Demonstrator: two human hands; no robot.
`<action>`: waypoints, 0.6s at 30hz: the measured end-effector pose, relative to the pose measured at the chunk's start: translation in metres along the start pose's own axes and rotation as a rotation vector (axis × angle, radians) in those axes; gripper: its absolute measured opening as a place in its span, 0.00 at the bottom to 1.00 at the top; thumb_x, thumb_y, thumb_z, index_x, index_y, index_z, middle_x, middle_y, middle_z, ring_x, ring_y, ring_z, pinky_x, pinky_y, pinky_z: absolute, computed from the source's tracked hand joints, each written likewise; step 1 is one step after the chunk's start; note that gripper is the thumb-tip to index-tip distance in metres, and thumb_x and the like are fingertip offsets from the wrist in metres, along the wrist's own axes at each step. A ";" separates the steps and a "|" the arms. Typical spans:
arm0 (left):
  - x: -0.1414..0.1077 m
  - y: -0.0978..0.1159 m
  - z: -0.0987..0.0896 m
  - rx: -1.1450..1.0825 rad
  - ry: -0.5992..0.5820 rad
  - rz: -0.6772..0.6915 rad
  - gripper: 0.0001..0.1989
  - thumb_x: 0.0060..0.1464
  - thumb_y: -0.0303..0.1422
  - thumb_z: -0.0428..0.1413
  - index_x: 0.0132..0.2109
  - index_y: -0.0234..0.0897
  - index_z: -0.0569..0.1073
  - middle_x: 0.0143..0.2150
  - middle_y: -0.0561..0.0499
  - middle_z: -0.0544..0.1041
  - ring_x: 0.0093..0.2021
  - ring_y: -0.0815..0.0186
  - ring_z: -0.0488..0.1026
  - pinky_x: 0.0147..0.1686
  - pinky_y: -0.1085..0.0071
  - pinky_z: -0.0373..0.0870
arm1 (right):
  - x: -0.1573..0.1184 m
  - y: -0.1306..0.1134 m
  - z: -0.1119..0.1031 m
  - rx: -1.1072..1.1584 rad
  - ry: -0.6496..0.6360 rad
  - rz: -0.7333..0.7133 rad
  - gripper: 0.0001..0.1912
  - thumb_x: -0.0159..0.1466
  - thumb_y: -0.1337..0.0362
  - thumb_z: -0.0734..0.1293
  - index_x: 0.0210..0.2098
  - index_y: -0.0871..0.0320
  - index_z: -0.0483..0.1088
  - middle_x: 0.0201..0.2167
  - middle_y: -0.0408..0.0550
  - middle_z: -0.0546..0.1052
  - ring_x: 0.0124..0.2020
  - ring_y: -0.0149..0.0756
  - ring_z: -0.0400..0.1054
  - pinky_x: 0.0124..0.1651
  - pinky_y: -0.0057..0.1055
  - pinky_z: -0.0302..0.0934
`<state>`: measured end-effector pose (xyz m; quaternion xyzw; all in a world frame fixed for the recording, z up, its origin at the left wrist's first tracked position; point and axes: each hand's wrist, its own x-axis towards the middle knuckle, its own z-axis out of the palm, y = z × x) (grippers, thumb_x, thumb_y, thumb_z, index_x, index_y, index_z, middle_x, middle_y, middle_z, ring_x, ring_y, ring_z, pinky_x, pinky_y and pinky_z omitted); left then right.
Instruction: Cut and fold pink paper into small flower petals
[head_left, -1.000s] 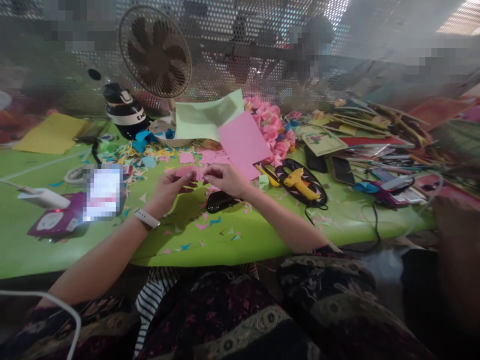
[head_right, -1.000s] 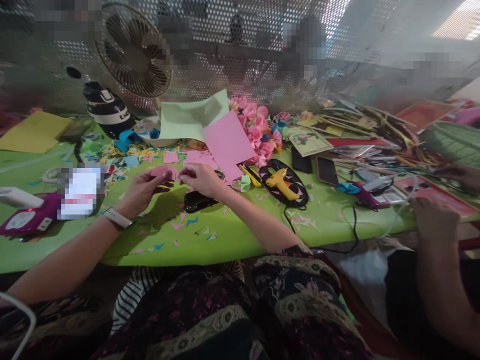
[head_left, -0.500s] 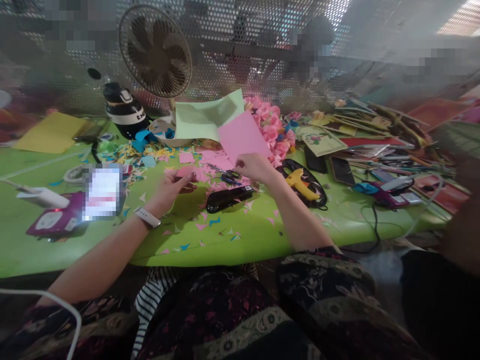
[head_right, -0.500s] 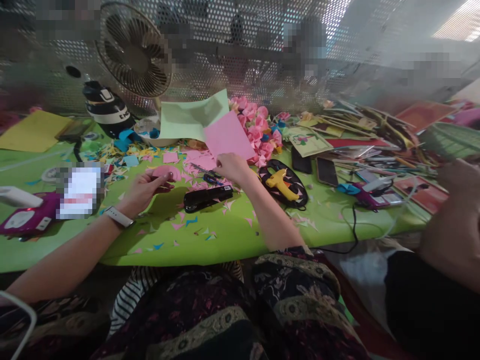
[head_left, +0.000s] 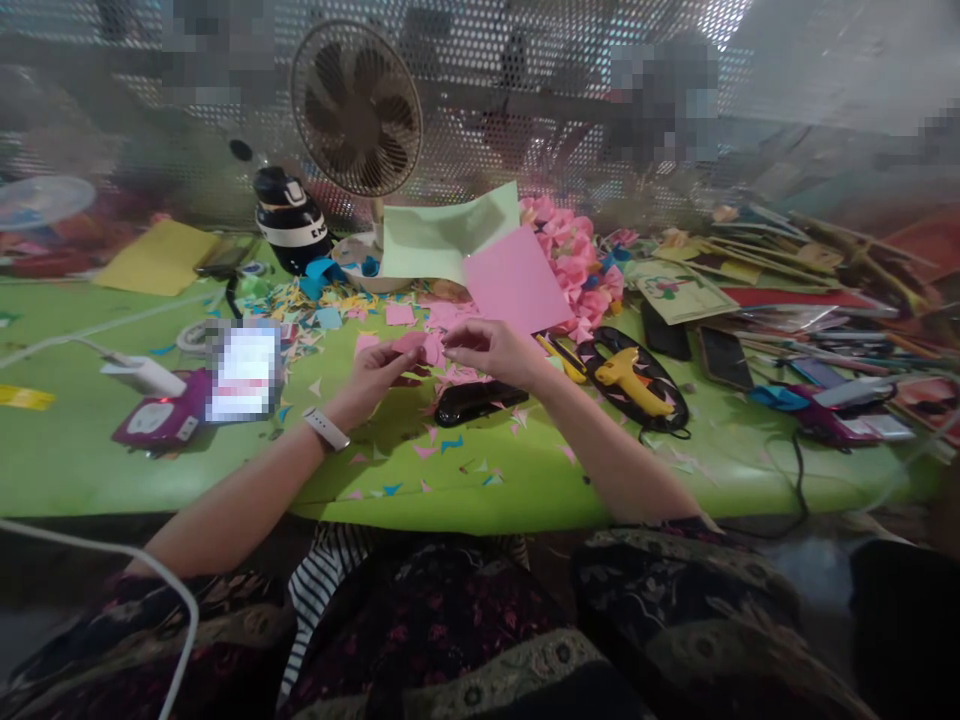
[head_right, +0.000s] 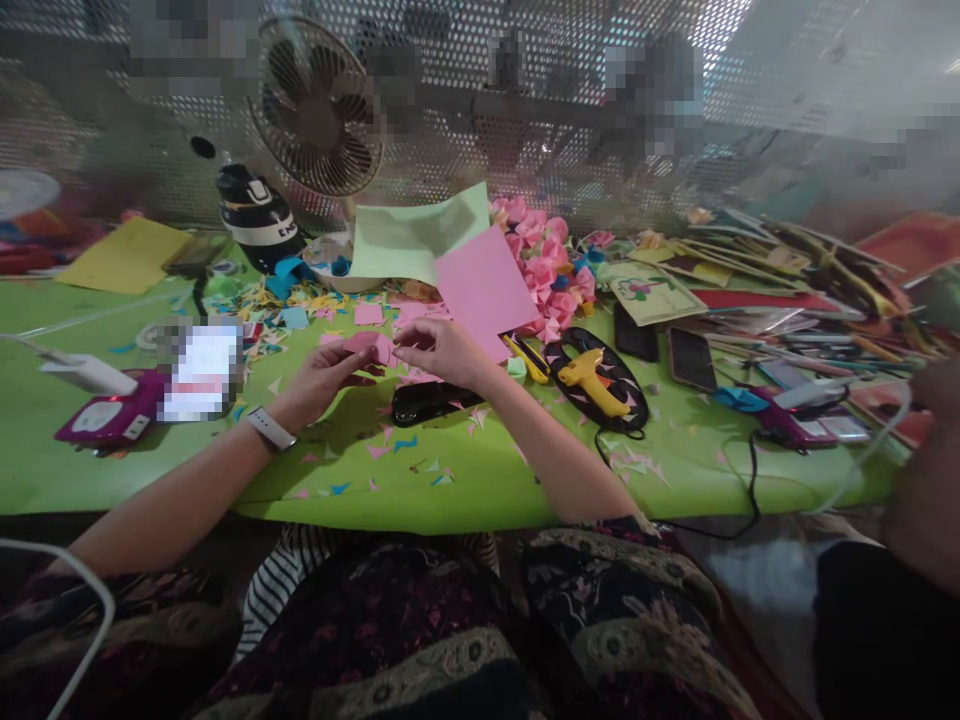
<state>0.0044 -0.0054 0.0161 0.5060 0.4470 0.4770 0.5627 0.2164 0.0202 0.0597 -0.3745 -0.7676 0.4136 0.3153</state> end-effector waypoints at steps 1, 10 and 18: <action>0.000 0.000 0.000 -0.001 -0.003 -0.003 0.23 0.41 0.50 0.68 0.34 0.34 0.78 0.33 0.47 0.80 0.34 0.63 0.78 0.34 0.69 0.75 | 0.000 0.000 0.001 0.015 -0.002 0.001 0.11 0.59 0.59 0.70 0.38 0.58 0.74 0.38 0.49 0.78 0.38 0.34 0.70 0.43 0.34 0.66; -0.002 0.001 0.001 -0.021 -0.052 -0.003 0.22 0.41 0.50 0.68 0.35 0.35 0.79 0.35 0.46 0.82 0.35 0.62 0.79 0.34 0.70 0.74 | 0.002 0.004 0.003 0.066 -0.010 -0.018 0.10 0.57 0.61 0.70 0.37 0.60 0.75 0.35 0.47 0.78 0.36 0.33 0.71 0.42 0.33 0.66; -0.002 0.000 0.001 -0.018 -0.054 0.001 0.22 0.42 0.49 0.67 0.35 0.35 0.78 0.33 0.48 0.81 0.36 0.63 0.79 0.34 0.71 0.74 | 0.001 0.002 0.005 0.076 -0.021 -0.010 0.11 0.57 0.60 0.70 0.36 0.59 0.75 0.35 0.47 0.78 0.35 0.32 0.70 0.40 0.33 0.65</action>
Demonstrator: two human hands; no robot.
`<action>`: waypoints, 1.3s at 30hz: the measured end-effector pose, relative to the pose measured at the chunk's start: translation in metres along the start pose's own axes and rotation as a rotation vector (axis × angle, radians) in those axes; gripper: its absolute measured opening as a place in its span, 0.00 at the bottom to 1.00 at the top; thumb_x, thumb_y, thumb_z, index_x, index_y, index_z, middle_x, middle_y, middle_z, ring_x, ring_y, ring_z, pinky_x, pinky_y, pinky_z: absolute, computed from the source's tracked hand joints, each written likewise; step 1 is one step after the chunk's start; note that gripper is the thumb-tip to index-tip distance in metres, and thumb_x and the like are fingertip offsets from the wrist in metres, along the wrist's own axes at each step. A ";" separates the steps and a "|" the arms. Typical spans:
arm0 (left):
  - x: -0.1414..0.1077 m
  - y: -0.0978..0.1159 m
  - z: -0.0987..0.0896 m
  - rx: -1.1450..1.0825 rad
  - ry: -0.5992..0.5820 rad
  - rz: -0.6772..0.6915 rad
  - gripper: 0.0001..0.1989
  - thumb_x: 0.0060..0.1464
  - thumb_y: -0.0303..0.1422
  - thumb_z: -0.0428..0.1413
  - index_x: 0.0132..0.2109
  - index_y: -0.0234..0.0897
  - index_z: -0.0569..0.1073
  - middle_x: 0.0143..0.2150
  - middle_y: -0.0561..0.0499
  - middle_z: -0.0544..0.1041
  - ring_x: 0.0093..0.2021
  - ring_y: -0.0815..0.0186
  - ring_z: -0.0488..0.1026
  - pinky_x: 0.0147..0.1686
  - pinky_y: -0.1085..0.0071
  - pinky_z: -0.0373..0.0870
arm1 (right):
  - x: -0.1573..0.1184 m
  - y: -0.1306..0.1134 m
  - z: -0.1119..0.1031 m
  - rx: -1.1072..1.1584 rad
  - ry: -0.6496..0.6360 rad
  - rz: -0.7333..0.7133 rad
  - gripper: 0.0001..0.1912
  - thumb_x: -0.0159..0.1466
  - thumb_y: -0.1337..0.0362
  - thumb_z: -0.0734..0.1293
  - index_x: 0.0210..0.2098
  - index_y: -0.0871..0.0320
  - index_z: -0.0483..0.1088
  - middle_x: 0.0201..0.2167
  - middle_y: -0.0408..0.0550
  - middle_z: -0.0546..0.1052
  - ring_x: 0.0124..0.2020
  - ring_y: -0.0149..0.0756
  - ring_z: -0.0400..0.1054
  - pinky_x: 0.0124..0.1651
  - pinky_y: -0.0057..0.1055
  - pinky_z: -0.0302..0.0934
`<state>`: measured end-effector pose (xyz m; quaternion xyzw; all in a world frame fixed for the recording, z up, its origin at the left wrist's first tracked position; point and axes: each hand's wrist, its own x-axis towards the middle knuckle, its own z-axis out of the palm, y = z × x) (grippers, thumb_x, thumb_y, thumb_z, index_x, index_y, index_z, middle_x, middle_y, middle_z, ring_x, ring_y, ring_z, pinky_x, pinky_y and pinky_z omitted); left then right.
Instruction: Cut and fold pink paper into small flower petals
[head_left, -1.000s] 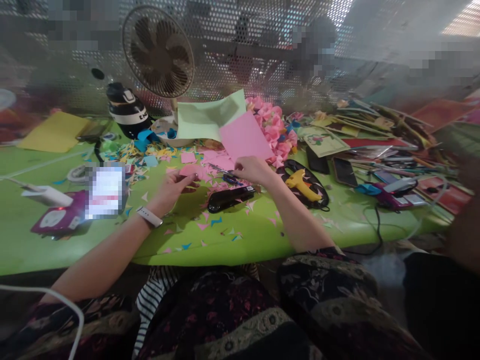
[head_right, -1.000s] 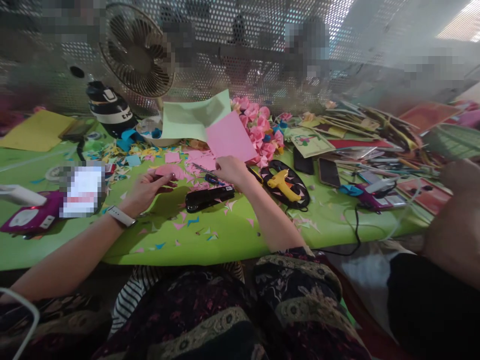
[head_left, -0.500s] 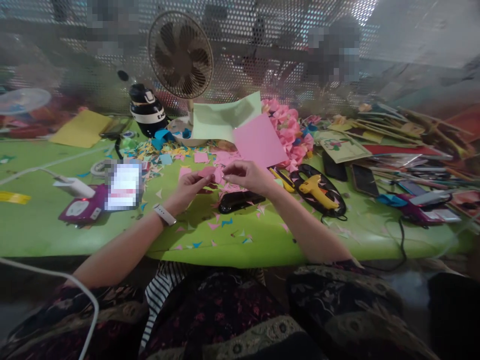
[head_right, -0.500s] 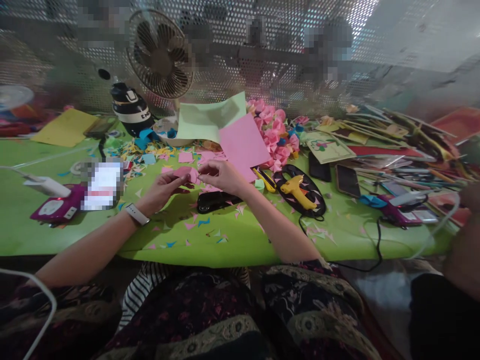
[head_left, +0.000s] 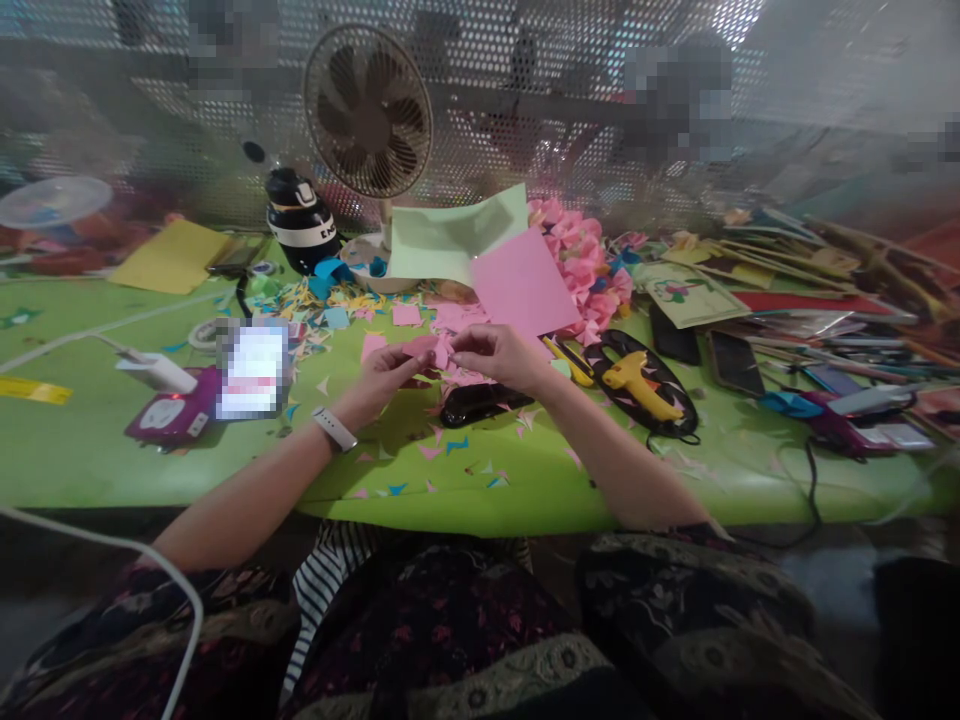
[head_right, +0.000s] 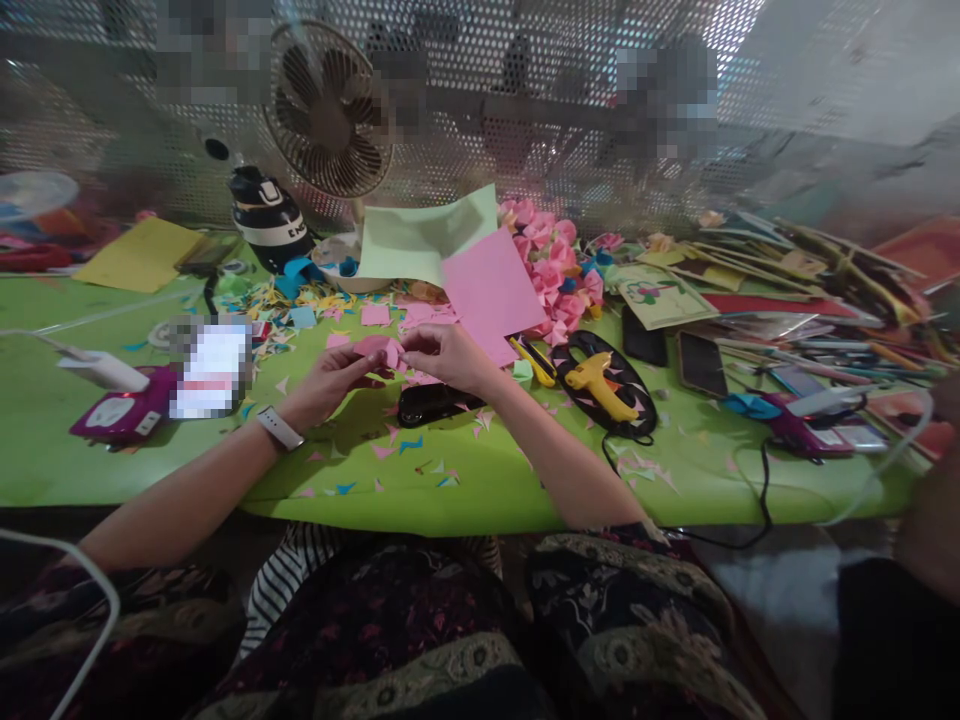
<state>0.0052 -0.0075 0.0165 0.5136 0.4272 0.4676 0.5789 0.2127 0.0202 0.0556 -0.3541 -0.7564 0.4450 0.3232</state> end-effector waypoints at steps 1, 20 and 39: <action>0.000 0.000 0.000 0.002 -0.003 0.001 0.21 0.42 0.49 0.67 0.35 0.35 0.78 0.33 0.48 0.81 0.36 0.63 0.79 0.34 0.71 0.74 | 0.000 0.000 0.000 0.000 -0.001 0.000 0.11 0.57 0.59 0.70 0.36 0.59 0.75 0.35 0.47 0.78 0.34 0.32 0.69 0.40 0.33 0.65; -0.001 0.003 0.003 -0.090 -0.001 -0.047 0.22 0.38 0.48 0.70 0.34 0.35 0.79 0.32 0.47 0.82 0.33 0.65 0.79 0.31 0.73 0.73 | 0.001 0.002 0.004 0.039 -0.021 0.001 0.12 0.57 0.57 0.71 0.36 0.59 0.74 0.33 0.45 0.77 0.35 0.32 0.69 0.40 0.32 0.64; 0.001 0.000 -0.001 -0.221 -0.014 -0.077 0.19 0.39 0.45 0.70 0.33 0.35 0.79 0.31 0.50 0.81 0.31 0.68 0.78 0.33 0.72 0.73 | -0.001 -0.004 0.009 0.122 -0.014 0.034 0.10 0.57 0.64 0.70 0.38 0.59 0.73 0.38 0.48 0.78 0.40 0.34 0.72 0.46 0.35 0.67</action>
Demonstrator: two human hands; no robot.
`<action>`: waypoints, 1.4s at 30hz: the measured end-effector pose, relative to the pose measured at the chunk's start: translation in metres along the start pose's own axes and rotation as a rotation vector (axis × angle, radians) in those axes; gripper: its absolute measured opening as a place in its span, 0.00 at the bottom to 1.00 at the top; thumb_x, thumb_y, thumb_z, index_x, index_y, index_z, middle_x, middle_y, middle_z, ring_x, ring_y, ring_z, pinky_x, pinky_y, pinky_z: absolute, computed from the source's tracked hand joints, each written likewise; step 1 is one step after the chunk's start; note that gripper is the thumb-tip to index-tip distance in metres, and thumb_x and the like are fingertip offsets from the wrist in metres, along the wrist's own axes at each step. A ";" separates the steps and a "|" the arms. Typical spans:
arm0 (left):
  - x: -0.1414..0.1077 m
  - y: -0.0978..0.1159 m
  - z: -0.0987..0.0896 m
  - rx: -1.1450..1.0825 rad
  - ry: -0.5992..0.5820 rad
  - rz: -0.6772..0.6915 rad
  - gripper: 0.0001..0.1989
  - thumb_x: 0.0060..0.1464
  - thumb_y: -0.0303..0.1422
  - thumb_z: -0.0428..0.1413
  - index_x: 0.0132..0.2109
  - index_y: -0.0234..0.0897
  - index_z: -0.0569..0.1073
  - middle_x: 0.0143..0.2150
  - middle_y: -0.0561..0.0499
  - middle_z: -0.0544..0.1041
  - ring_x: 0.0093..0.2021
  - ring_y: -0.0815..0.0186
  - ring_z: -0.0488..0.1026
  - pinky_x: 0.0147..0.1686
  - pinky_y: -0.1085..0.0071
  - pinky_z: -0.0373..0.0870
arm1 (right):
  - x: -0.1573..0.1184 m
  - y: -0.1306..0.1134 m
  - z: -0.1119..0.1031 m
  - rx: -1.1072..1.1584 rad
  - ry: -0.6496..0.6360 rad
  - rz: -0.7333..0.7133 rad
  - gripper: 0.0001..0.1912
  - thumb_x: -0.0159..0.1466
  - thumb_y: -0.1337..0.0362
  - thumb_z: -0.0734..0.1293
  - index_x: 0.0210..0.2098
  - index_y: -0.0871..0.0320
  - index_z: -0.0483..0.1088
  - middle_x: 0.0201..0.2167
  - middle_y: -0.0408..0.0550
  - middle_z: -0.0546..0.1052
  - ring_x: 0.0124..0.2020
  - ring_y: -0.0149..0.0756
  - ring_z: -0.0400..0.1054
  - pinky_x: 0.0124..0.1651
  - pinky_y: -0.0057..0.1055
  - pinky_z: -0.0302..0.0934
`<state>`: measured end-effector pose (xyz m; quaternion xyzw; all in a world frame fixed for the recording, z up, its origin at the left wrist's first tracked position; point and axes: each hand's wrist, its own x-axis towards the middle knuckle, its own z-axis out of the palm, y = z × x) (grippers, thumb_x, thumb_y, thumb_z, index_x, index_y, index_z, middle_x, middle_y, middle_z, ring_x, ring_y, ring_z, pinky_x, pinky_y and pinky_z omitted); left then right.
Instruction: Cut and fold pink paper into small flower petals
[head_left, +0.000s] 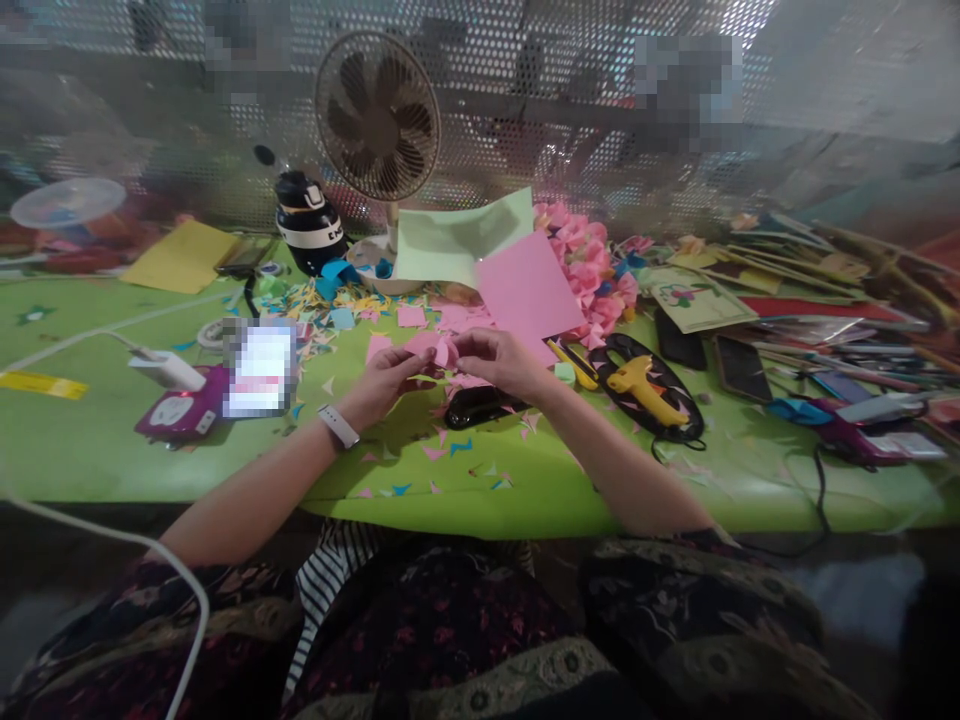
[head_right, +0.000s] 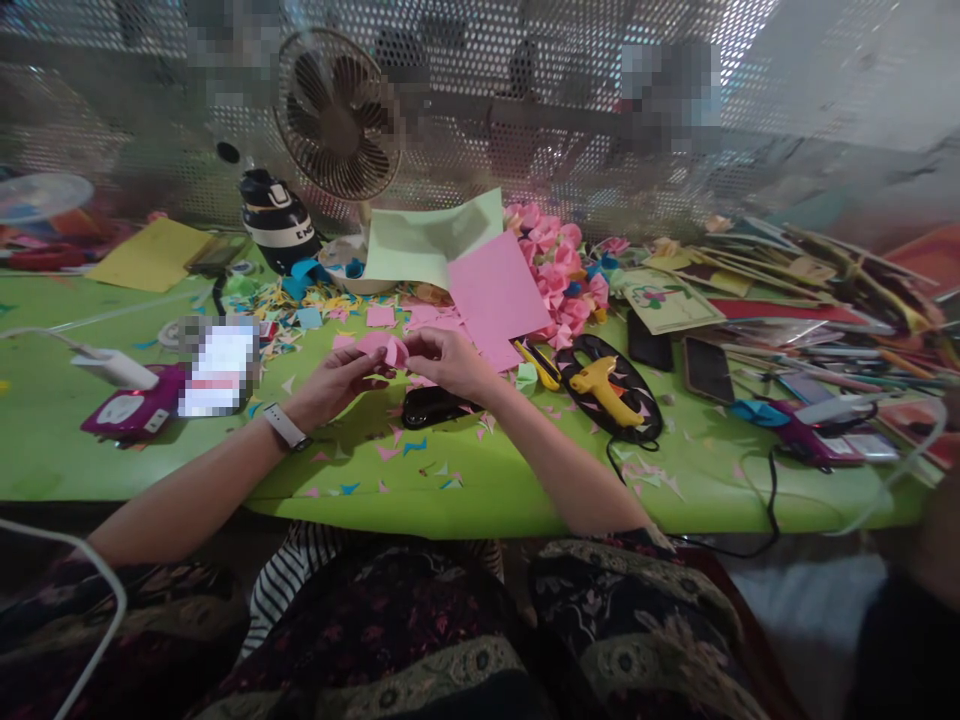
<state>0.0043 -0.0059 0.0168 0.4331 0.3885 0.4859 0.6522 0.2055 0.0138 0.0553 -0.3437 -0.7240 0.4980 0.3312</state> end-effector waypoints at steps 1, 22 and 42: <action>0.000 -0.001 0.000 0.008 -0.010 0.004 0.19 0.40 0.45 0.70 0.33 0.35 0.79 0.32 0.49 0.81 0.32 0.68 0.78 0.33 0.72 0.73 | 0.000 0.000 0.000 -0.013 0.007 -0.001 0.09 0.57 0.63 0.70 0.38 0.59 0.73 0.37 0.48 0.78 0.39 0.33 0.71 0.45 0.34 0.67; -0.002 -0.012 0.000 0.557 0.033 0.462 0.16 0.54 0.45 0.62 0.36 0.34 0.80 0.31 0.48 0.80 0.30 0.68 0.74 0.31 0.72 0.73 | -0.008 0.010 0.016 -0.968 0.256 -0.315 0.10 0.67 0.64 0.62 0.34 0.60 0.72 0.30 0.50 0.77 0.30 0.34 0.67 0.31 0.30 0.52; 0.000 -0.010 0.000 0.369 0.048 0.372 0.22 0.49 0.49 0.64 0.39 0.33 0.80 0.36 0.45 0.81 0.34 0.64 0.78 0.38 0.64 0.78 | -0.008 0.001 0.014 -0.607 0.241 -0.216 0.09 0.64 0.61 0.66 0.30 0.58 0.72 0.25 0.44 0.74 0.25 0.30 0.62 0.31 0.29 0.54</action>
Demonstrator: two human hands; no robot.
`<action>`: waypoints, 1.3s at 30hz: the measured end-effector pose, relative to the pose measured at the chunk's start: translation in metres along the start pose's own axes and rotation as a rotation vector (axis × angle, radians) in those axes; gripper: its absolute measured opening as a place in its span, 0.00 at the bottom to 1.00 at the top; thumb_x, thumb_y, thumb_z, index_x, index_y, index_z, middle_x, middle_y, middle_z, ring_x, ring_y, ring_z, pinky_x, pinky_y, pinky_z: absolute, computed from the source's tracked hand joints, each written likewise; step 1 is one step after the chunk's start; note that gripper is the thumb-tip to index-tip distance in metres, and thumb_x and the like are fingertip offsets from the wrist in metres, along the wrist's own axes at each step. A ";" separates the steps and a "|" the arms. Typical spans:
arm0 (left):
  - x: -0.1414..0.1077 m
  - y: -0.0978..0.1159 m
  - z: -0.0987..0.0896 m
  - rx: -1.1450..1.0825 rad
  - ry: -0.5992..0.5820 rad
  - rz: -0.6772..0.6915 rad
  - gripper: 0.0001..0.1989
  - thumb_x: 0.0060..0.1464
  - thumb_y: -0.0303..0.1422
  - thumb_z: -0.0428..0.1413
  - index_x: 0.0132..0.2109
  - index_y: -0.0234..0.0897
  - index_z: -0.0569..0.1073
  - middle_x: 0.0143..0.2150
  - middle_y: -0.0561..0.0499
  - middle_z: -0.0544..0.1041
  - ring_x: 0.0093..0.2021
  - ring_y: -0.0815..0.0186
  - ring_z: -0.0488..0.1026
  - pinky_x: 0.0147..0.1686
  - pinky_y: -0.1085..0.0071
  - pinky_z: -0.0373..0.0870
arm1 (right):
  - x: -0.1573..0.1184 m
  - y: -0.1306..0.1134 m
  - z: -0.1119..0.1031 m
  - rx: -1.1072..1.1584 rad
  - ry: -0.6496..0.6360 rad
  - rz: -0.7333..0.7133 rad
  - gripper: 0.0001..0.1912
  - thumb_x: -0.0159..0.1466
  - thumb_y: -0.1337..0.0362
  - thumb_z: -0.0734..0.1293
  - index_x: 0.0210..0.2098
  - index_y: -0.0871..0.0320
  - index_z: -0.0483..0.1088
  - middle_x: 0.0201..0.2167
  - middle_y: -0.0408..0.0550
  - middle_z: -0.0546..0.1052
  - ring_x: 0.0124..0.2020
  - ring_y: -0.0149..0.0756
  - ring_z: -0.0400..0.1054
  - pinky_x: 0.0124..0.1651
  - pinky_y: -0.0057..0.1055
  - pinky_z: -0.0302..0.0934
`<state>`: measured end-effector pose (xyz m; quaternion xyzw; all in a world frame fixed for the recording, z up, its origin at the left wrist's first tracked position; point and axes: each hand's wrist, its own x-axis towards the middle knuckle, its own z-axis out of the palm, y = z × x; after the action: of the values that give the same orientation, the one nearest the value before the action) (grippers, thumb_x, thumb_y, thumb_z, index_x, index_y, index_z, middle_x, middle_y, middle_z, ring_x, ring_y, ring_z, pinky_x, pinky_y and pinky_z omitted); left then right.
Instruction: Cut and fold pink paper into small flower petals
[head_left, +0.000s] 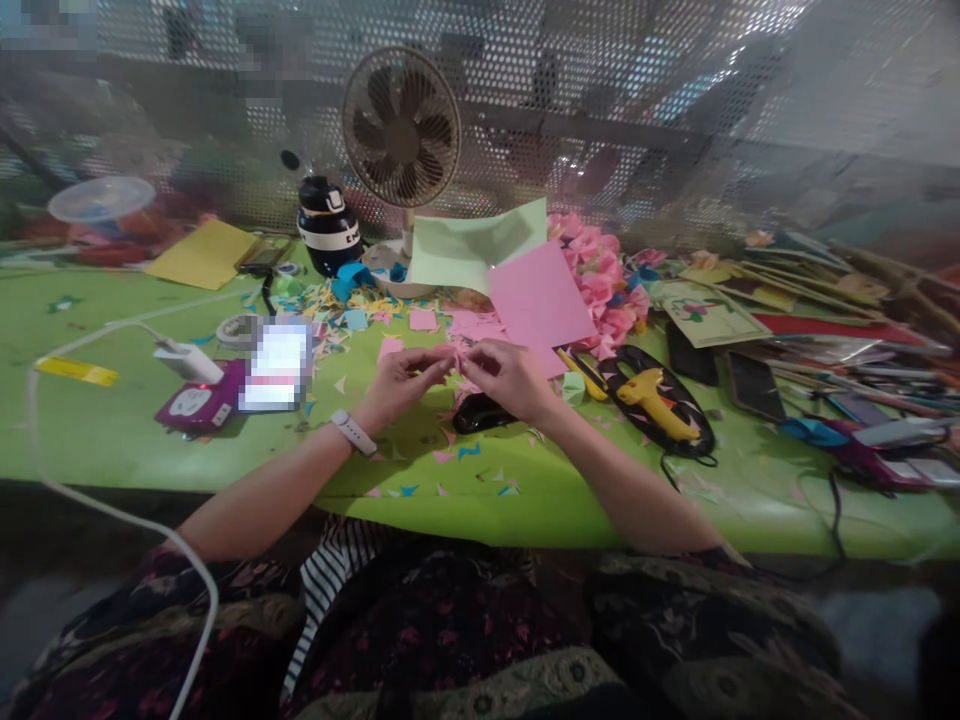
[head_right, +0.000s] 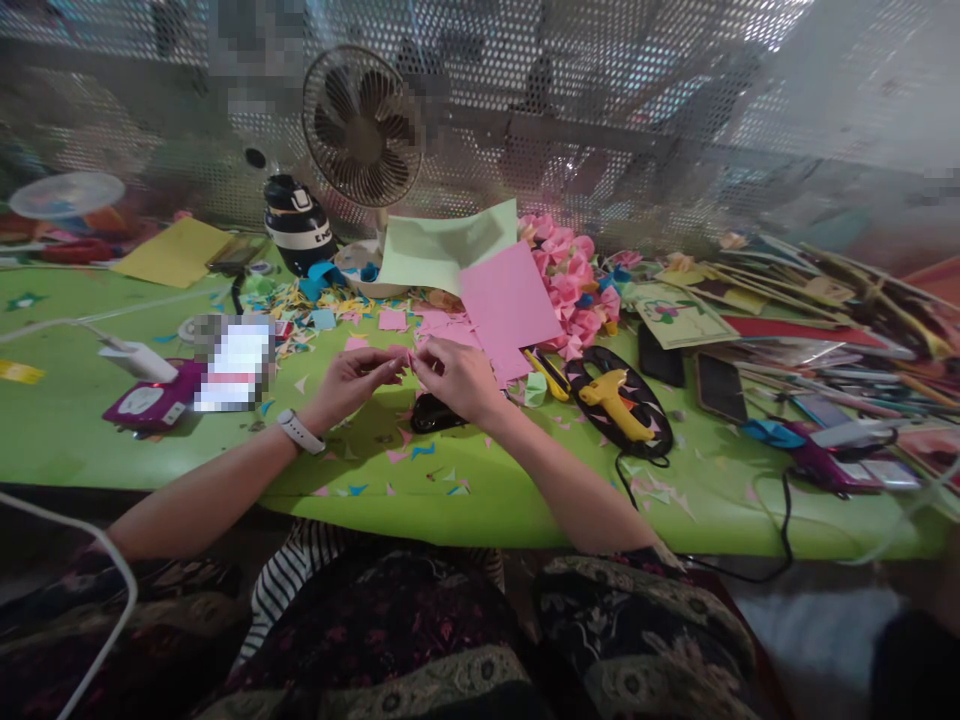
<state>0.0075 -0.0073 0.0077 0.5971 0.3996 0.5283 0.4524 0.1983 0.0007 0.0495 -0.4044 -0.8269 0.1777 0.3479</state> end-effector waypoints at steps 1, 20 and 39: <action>0.001 0.001 -0.001 0.022 0.040 0.024 0.21 0.49 0.48 0.64 0.38 0.33 0.79 0.35 0.46 0.81 0.33 0.65 0.77 0.37 0.66 0.78 | 0.000 0.000 0.000 0.030 0.005 0.015 0.09 0.64 0.61 0.66 0.30 0.58 0.72 0.25 0.44 0.74 0.25 0.30 0.62 0.31 0.29 0.54; 0.002 0.014 -0.007 -0.194 0.003 -0.125 0.26 0.53 0.43 0.63 0.54 0.38 0.68 0.35 0.50 0.81 0.35 0.64 0.81 0.30 0.74 0.76 | 0.007 0.014 0.002 0.514 -0.040 0.144 0.05 0.61 0.64 0.67 0.35 0.57 0.66 0.28 0.42 0.72 0.28 0.29 0.66 0.34 0.30 0.63; -0.001 0.013 -0.006 -0.247 -0.025 -0.148 0.20 0.46 0.40 0.68 0.46 0.38 0.79 0.39 0.48 0.82 0.38 0.67 0.78 0.34 0.74 0.75 | 0.004 -0.004 -0.004 0.706 -0.155 0.274 0.09 0.60 0.59 0.69 0.34 0.58 0.72 0.32 0.44 0.75 0.34 0.30 0.70 0.42 0.32 0.69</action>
<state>0.0013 -0.0109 0.0200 0.5121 0.3687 0.5314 0.5651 0.1974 0.0016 0.0559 -0.3517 -0.6772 0.5263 0.3751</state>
